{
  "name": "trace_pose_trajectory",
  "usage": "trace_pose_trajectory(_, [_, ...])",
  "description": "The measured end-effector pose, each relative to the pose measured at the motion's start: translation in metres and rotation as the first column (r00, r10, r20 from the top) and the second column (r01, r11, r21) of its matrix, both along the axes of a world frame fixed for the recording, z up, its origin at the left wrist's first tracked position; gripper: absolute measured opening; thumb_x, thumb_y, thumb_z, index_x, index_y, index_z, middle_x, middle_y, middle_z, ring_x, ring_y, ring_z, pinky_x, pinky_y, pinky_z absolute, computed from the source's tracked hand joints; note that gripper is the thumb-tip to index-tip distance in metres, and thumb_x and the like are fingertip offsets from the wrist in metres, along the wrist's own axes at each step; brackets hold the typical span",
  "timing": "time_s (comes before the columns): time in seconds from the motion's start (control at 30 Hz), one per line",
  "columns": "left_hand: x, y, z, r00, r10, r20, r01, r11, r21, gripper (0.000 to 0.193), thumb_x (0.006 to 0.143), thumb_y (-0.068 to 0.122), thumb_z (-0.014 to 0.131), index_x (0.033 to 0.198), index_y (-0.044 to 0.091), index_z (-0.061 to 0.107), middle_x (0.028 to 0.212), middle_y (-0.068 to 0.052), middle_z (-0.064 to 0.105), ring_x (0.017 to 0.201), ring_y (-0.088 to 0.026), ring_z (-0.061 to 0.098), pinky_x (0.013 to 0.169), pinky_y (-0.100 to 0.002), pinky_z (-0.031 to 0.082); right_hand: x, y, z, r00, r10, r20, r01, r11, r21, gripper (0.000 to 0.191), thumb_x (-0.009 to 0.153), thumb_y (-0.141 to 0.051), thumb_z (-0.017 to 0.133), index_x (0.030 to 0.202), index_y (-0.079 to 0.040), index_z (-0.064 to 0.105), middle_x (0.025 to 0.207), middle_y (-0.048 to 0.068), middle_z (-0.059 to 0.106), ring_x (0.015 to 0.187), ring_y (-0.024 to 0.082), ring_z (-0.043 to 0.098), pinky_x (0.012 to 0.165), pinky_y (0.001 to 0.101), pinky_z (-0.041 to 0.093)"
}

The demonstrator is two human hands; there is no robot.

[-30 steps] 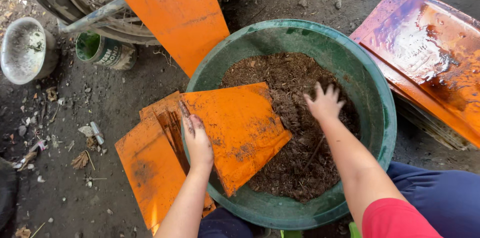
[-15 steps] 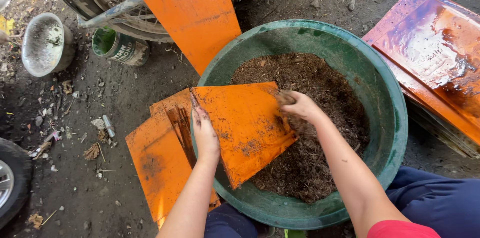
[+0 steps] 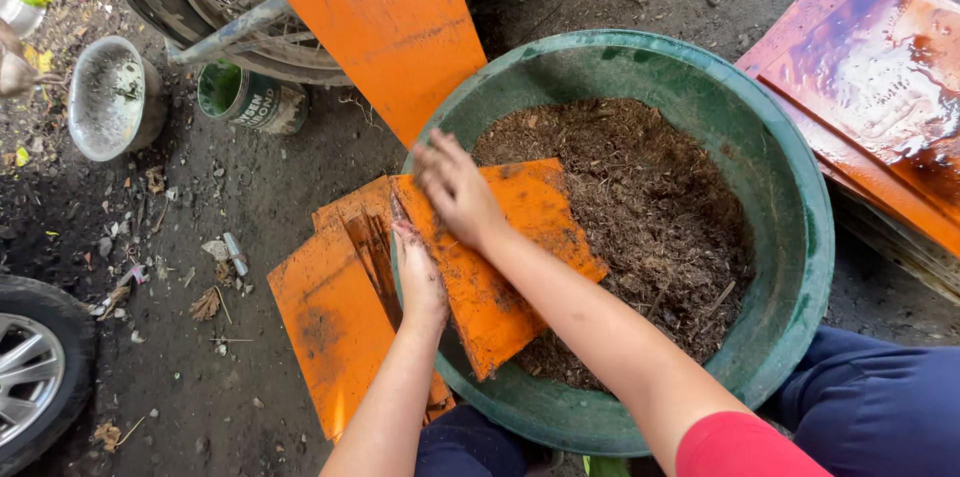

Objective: The person sits on a low stool and repeatedly rubs orange rectangular planks with handfuls of fibrous material from a green basin. The person handles the planks one at a time, rubbing both sides and stacking them nearby.

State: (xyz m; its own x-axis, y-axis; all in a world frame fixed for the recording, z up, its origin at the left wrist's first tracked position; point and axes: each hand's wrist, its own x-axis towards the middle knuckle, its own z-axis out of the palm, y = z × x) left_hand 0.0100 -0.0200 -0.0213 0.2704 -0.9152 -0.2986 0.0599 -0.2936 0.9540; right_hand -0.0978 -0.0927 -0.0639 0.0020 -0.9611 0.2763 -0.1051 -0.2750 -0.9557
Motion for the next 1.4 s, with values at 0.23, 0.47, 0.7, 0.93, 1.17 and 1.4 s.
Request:
trace_pose_trajectory(0.23, [0.016, -0.003, -0.008, 0.991, -0.078, 0.106, 0.097, 0.979, -0.181, 0.075, 0.105, 0.053, 0.031, 0.163, 0.006, 0.02, 0.169, -0.014, 0.027, 0.155, -0.027, 0.027, 0.124, -0.039, 0.022, -0.066, 0.02, -0.148, 0.938, -0.165, -0.305, 0.302, 0.823, 0.482, 0.05, 0.106, -0.036, 0.033, 0.145, -0.013, 0.054, 0.167, 0.011, 0.031, 0.155, 0.033, 0.023, 0.125, 0.0471, 0.02])
trace_pose_trajectory(0.47, [0.021, 0.0, 0.003, 0.991, 0.001, 0.134, 0.015, 0.993, -0.115, 0.072, 0.106, 0.053, 0.031, 0.161, 0.007, 0.023, 0.168, -0.01, 0.027, 0.155, -0.024, 0.026, 0.124, -0.039, 0.021, -0.03, 0.095, -0.096, 0.978, -0.204, -0.052, 0.19, 0.748, 0.636, 0.054, 0.108, -0.031, 0.033, 0.149, 0.0, 0.048, 0.157, 0.022, 0.039, 0.15, 0.038, 0.032, 0.129, 0.0442, 0.023])
trace_pose_trajectory(0.7, [0.021, 0.003, 0.014, 0.999, 0.018, -0.039, -0.023, 0.993, -0.117, 0.072, 0.105, 0.054, 0.035, 0.156, 0.005, 0.035, 0.159, -0.013, 0.043, 0.144, -0.028, 0.045, 0.118, -0.042, 0.038, 0.002, 0.146, -0.003, 0.995, -0.01, -0.102, 0.047, 0.931, 0.362, 0.054, 0.094, -0.014, 0.042, 0.145, -0.026, 0.057, 0.171, 0.017, 0.016, 0.156, 0.04, 0.009, 0.123, 0.0528, 0.006])
trace_pose_trajectory(0.93, [0.042, -0.002, -0.005, 0.995, 0.046, 0.085, -0.04, 0.996, -0.076, 0.074, 0.104, 0.056, 0.037, 0.159, 0.008, 0.029, 0.162, -0.008, 0.036, 0.149, -0.021, 0.037, 0.12, -0.04, 0.031, -0.085, 0.11, -0.11, 0.961, -0.109, -0.256, 0.249, 0.745, 0.618, 0.045, 0.105, -0.026, 0.032, 0.142, -0.031, 0.058, 0.169, 0.008, 0.014, 0.157, 0.034, 0.008, 0.126, 0.0495, 0.003])
trace_pose_trajectory(1.17, [0.044, -0.002, -0.012, 0.999, 0.025, -0.042, -0.028, 0.997, -0.072, 0.08, 0.102, 0.06, 0.039, 0.16, 0.007, 0.025, 0.165, -0.012, 0.03, 0.151, -0.028, 0.032, 0.122, -0.046, 0.028, -0.025, 0.142, -0.045, 0.988, -0.04, -0.151, 0.129, 0.756, 0.642, 0.052, 0.108, -0.033, 0.029, 0.159, -0.028, 0.031, 0.172, 0.009, 0.004, 0.156, 0.037, 0.009, 0.128, 0.0459, 0.011])
trace_pose_trajectory(1.4, [0.029, -0.003, 0.01, 0.993, 0.117, -0.02, -0.115, 0.99, 0.079, 0.087, 0.097, 0.069, 0.032, 0.162, 0.013, 0.021, 0.169, -0.008, 0.025, 0.155, -0.028, 0.026, 0.121, -0.047, 0.025, -0.012, 0.172, 0.045, 0.997, 0.075, 0.02, -0.077, 0.94, 0.331, 0.068, 0.104, -0.02, 0.036, 0.163, 0.002, 0.009, 0.172, 0.02, -0.001, 0.159, 0.035, 0.001, 0.127, 0.0504, 0.003])
